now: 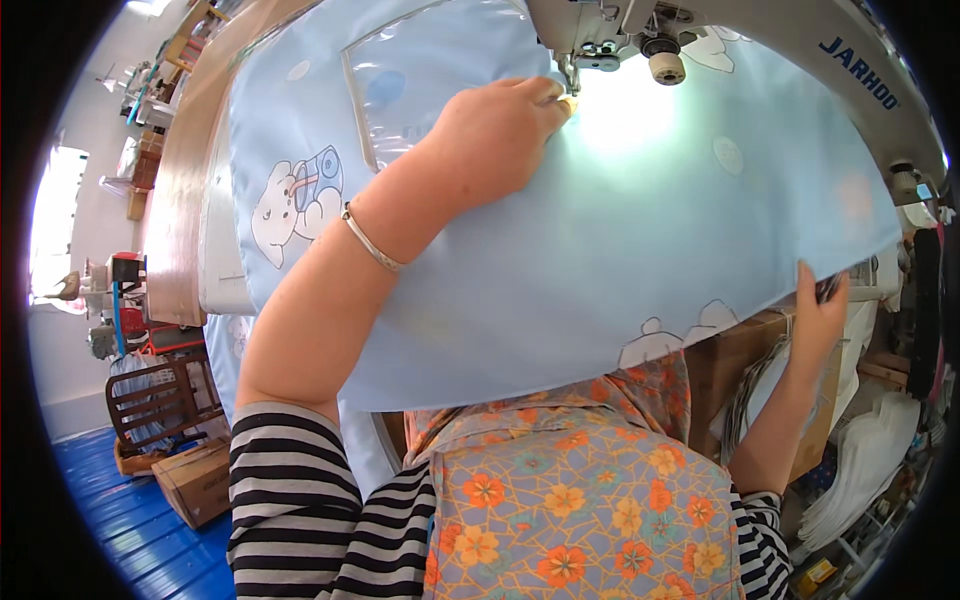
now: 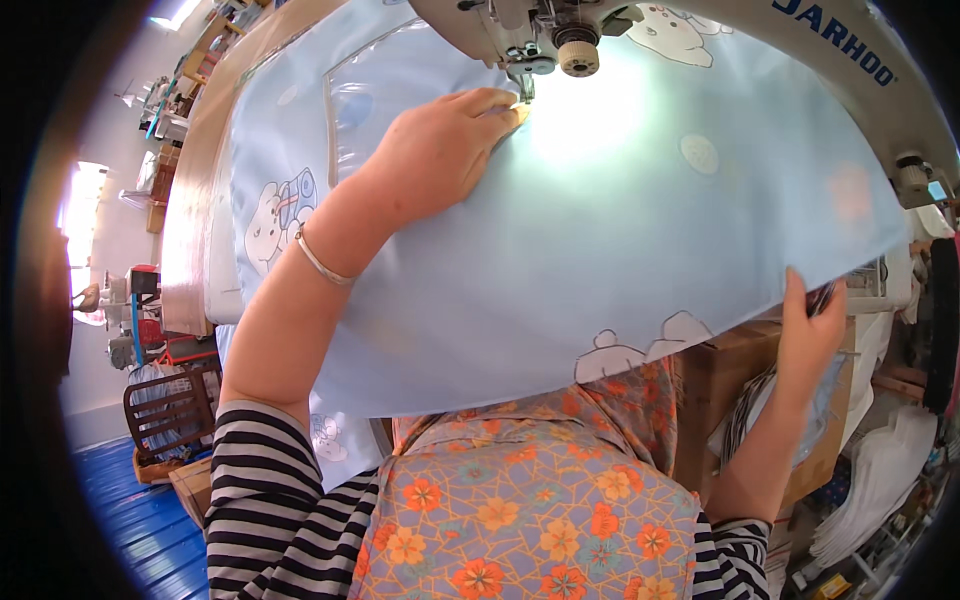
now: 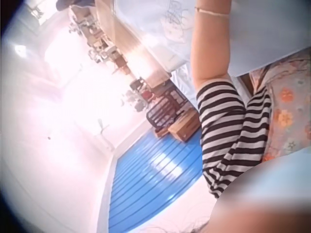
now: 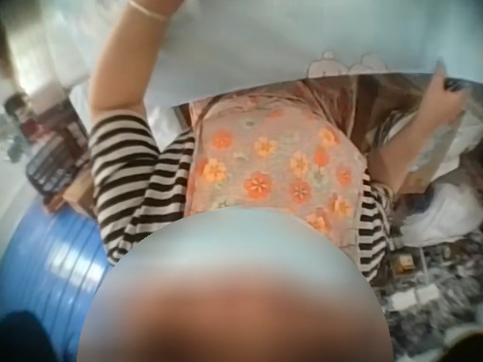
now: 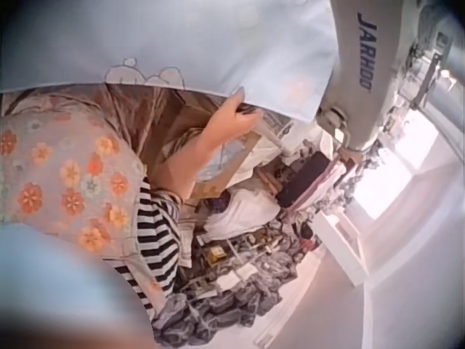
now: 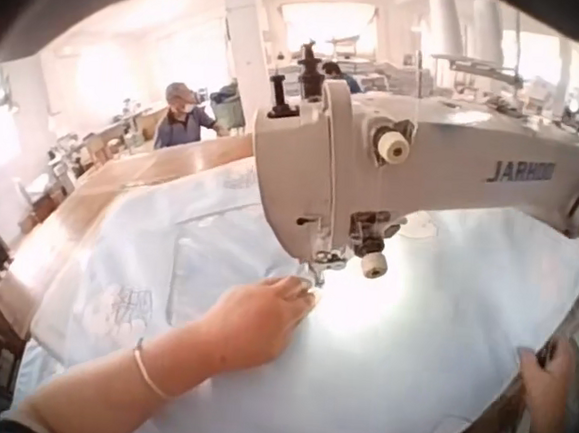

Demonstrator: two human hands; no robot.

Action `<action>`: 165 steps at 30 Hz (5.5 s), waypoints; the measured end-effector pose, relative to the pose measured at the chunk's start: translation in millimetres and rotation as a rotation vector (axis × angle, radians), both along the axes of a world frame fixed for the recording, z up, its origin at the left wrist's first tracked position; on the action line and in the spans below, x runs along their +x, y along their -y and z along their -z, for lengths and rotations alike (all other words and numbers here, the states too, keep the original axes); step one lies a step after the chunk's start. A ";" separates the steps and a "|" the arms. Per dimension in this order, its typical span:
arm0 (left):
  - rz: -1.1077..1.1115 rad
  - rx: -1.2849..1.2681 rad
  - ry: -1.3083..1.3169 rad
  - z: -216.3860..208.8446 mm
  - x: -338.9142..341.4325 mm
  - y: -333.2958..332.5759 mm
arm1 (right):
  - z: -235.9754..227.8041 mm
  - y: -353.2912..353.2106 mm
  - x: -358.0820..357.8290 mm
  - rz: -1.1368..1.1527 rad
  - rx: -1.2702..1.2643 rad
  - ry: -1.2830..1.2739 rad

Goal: Sewing a clear plastic pocket onto a piece of blue patterned fabric using an industrial sewing machine.

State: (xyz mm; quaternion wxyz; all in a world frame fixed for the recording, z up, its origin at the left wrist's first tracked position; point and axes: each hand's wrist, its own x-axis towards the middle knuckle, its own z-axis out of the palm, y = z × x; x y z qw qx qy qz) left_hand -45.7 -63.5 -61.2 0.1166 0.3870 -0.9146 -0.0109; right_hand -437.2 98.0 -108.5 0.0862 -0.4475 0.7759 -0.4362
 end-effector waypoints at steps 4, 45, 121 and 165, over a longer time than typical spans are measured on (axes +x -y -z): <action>0.003 -0.038 0.054 -1.3 3.2 4.4 | -0.8 9.0 0.9 -0.064 -0.196 0.121; 0.004 -0.111 -0.184 8.1 -10.5 -9.1 | -34.0 73.1 33.1 -0.291 0.189 -0.106; -0.453 -0.297 -0.092 9.4 148.9 -42.8 | -32.0 143.2 179.6 -1.034 -0.188 -0.645; -0.716 -0.056 -0.382 12.4 166.1 -33.8 | -60.2 176.0 353.2 -1.309 -0.162 -0.471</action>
